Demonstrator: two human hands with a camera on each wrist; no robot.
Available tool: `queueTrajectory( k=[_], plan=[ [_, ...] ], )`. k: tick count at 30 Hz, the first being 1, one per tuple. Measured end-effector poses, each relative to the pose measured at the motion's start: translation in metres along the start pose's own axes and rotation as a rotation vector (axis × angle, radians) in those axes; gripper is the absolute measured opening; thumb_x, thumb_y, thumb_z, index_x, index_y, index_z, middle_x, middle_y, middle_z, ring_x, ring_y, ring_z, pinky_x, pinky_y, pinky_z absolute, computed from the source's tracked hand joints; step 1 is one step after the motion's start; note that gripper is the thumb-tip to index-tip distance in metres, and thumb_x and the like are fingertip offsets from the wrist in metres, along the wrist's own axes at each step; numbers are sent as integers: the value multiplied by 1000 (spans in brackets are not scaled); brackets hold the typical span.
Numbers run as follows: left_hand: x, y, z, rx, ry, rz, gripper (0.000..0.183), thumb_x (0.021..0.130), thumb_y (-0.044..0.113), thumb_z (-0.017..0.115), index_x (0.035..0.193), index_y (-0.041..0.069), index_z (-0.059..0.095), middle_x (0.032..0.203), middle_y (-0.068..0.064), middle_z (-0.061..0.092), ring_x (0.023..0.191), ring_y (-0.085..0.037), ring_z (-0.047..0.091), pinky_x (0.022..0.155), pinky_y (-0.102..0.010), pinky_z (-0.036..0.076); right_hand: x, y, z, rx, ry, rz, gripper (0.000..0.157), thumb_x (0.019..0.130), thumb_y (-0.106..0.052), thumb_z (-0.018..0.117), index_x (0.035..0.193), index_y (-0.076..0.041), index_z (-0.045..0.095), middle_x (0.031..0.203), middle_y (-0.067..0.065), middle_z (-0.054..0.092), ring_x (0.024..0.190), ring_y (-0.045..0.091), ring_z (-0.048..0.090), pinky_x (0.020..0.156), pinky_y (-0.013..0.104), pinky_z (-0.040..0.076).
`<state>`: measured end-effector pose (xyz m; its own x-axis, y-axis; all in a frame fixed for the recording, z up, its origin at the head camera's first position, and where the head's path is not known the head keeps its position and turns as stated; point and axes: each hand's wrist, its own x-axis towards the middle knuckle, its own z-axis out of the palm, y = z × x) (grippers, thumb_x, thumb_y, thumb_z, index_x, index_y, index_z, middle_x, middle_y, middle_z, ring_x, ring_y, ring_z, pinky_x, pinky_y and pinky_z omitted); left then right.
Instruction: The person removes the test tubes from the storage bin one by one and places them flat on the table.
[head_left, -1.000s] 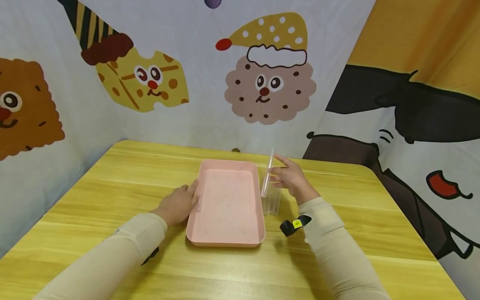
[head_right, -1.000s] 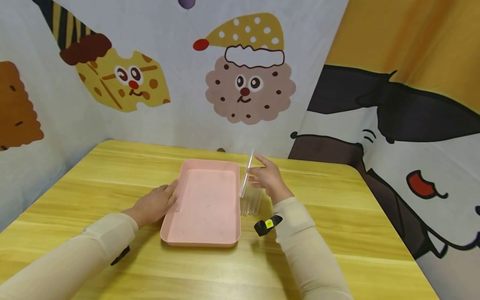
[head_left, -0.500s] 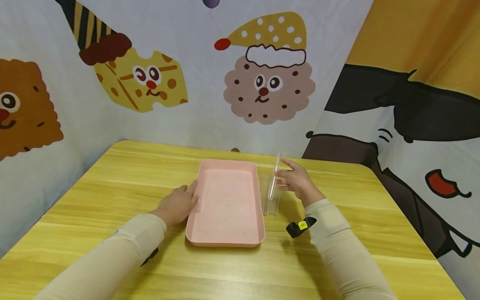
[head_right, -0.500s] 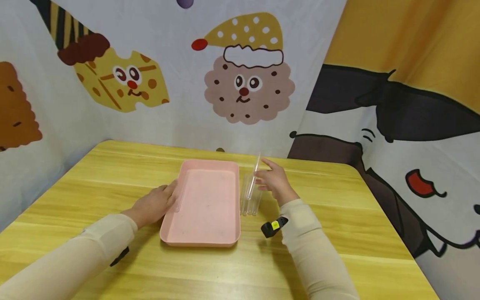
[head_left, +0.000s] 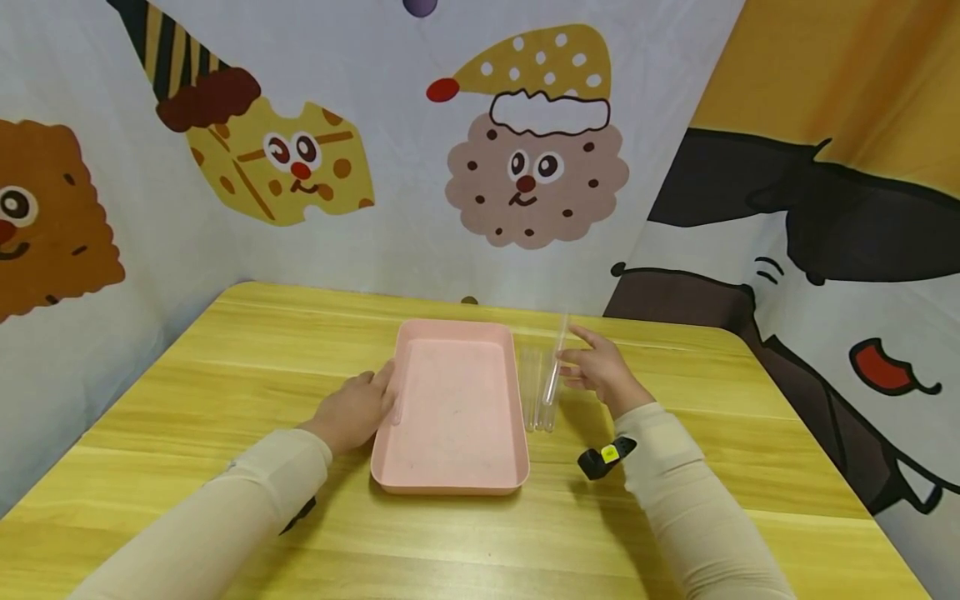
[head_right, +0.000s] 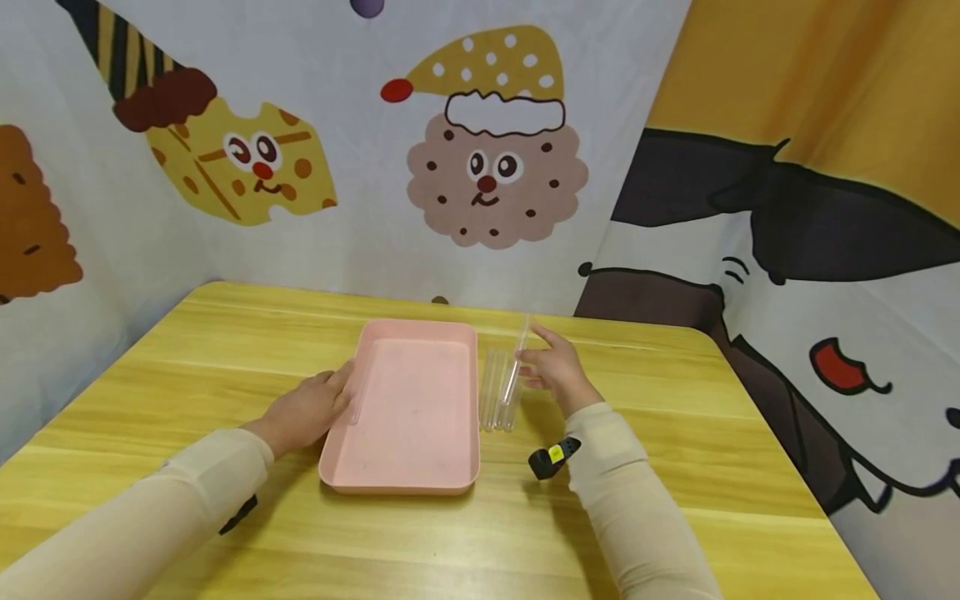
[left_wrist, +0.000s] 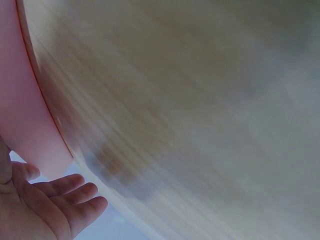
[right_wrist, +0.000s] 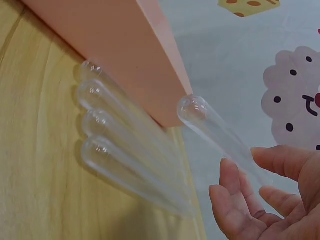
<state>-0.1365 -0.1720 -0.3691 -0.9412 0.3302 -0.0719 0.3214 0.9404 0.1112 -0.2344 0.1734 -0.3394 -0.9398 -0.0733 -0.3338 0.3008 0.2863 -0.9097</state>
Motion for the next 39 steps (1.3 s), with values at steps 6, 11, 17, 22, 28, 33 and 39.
queueTrajectory(
  k=[6, 11, 17, 22, 28, 33, 39],
  plan=[
    [-1, 0, -2, 173, 9, 127, 38, 100, 4, 47, 135, -11, 45, 143, -27, 37, 111, -50, 53, 86, -57, 51, 2, 5, -4, -7, 5, 4, 68, 97, -11, 56, 155, -19, 23, 137, 23, 51, 79, 13, 68, 74, 31, 57],
    [-1, -1, -2, 184, 7, 134, 38, 100, 4, 47, 135, -11, 45, 143, -27, 37, 111, -50, 53, 86, -56, 51, 2, 8, -7, -27, 6, 9, 67, 97, -10, 55, 155, -18, 23, 136, 23, 53, 74, 11, 68, 68, 30, 57],
    [0, -1, -1, 147, -4, 103, 41, 101, 5, 46, 138, -11, 41, 141, -27, 39, 112, -50, 53, 86, -56, 51, 4, 14, -8, -48, 6, 28, 68, 97, -11, 56, 155, -18, 22, 137, 23, 52, 70, 9, 67, 60, 28, 56],
    [1, -2, -1, 131, -5, 92, 44, 101, 6, 46, 140, -11, 37, 140, -27, 39, 113, -50, 52, 87, -57, 50, 6, 19, -10, -64, 8, 35, 67, 98, -11, 55, 155, -16, 21, 138, 24, 50, 74, 11, 67, 63, 29, 57],
    [0, -2, -1, 170, 6, 112, 41, 100, 5, 47, 138, -11, 42, 141, -28, 39, 112, -50, 53, 86, -55, 51, 8, 24, -11, -72, 11, 39, 68, 97, -10, 55, 155, -16, 21, 135, 24, 51, 73, 11, 65, 69, 31, 57],
    [0, -2, -1, 190, 11, 132, 40, 99, 4, 48, 136, -11, 44, 142, -27, 38, 110, -49, 54, 85, -55, 52, 9, 28, -11, -106, 22, 44, 67, 97, -9, 56, 155, -14, 23, 130, 25, 54, 72, 14, 63, 63, 30, 56],
    [-1, 0, -3, 173, -2, 115, 42, 100, 4, 47, 138, -11, 41, 142, -26, 38, 111, -49, 54, 83, -55, 53, 10, 32, -11, -145, 11, 67, 68, 97, -10, 56, 155, -12, 21, 137, 26, 48, 88, 22, 64, 67, 33, 56]
  ],
)
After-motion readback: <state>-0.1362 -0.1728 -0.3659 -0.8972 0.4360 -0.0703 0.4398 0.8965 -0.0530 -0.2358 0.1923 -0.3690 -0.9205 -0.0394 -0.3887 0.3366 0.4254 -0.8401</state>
